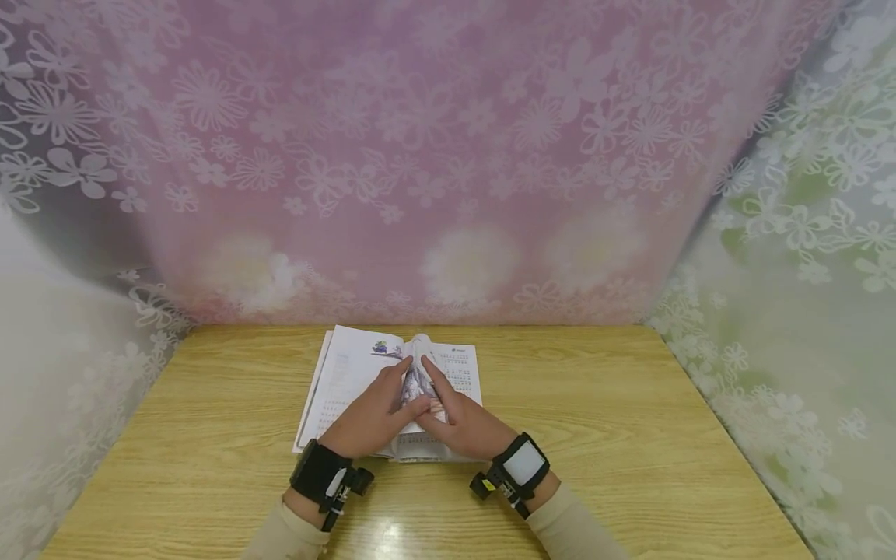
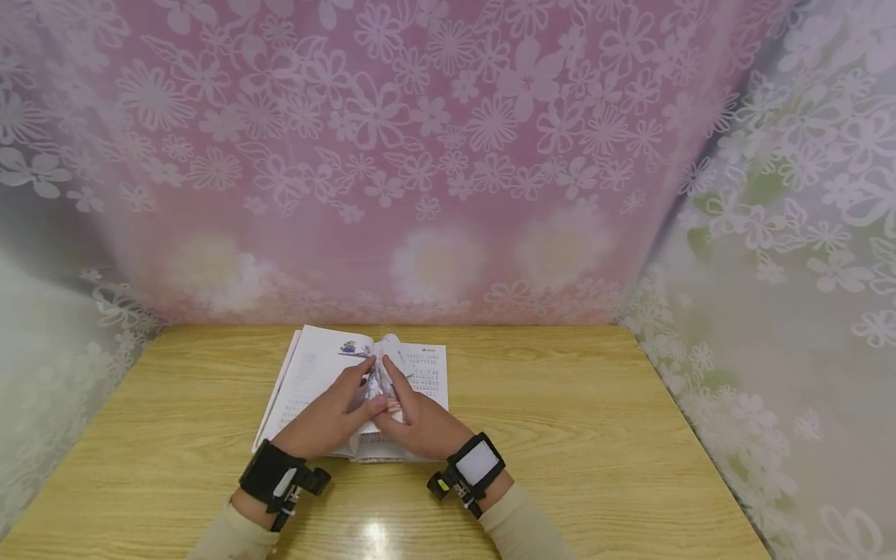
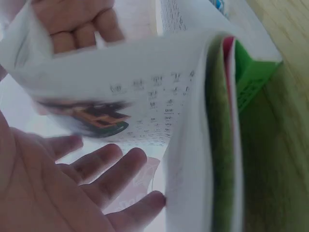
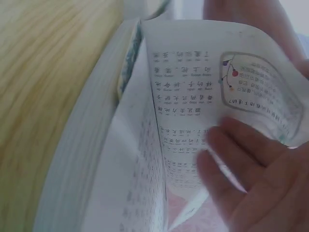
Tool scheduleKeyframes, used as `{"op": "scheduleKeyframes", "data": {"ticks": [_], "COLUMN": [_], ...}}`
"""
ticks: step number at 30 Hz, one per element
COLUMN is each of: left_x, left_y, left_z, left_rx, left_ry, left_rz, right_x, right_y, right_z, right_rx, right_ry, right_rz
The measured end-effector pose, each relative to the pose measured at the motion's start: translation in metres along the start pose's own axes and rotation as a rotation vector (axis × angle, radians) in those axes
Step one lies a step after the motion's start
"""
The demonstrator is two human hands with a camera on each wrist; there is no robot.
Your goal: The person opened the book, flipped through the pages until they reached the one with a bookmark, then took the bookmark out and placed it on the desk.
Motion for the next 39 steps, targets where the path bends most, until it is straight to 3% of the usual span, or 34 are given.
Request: {"op": "scheduleKeyframes", "data": {"ticks": [6,11,14,18,21,25,30,37,39], "left_x": [0.004,0.008,0.013,0.018,0.017,0.014,0.01,0.009,0.008], "left_y": [-0.002,0.0,0.003,0.004,0.0,-0.005,-0.008,-0.007,-0.006], "left_z": [-0.003,-0.011,-0.015,-0.01,0.001,0.014,0.016,0.017,0.019], "left_rx": [0.023,-0.065,-0.179,-0.261,-0.212,-0.136,-0.102,0.123,0.155], "left_ry": [-0.079,-0.091,0.026,0.303,0.458,0.557,0.543,0.476,0.443], "left_rz": [-0.035,-0.093,-0.187,-0.324,-0.361,-0.326,-0.218,-0.16,-0.154], "right_x": [0.001,0.0,0.0,0.003,0.004,0.005,0.005,0.004,0.004], "right_y": [0.002,0.004,0.005,0.005,0.003,-0.001,-0.004,-0.005,-0.005], "right_z": [0.006,0.011,0.012,0.005,-0.006,-0.02,-0.032,-0.041,-0.044], "right_rx": [0.118,0.24,0.245,0.166,0.075,-0.061,-0.18,-0.25,-0.275], "right_ry": [0.014,-0.012,-0.061,-0.22,-0.347,-0.465,-0.562,-0.588,-0.582], "right_rz": [-0.047,-0.06,-0.043,-0.059,-0.067,-0.057,-0.044,-0.047,-0.053]}}
Point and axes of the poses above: each hand's wrist, its own y-axis towards the middle knuckle, its own x-axis out of the back of the hand, z = x × y, the point moved 3 cm from there along y, towards the middle knuckle, and after that the axes turned 8 degrees about -y, right-handed, at the moved point
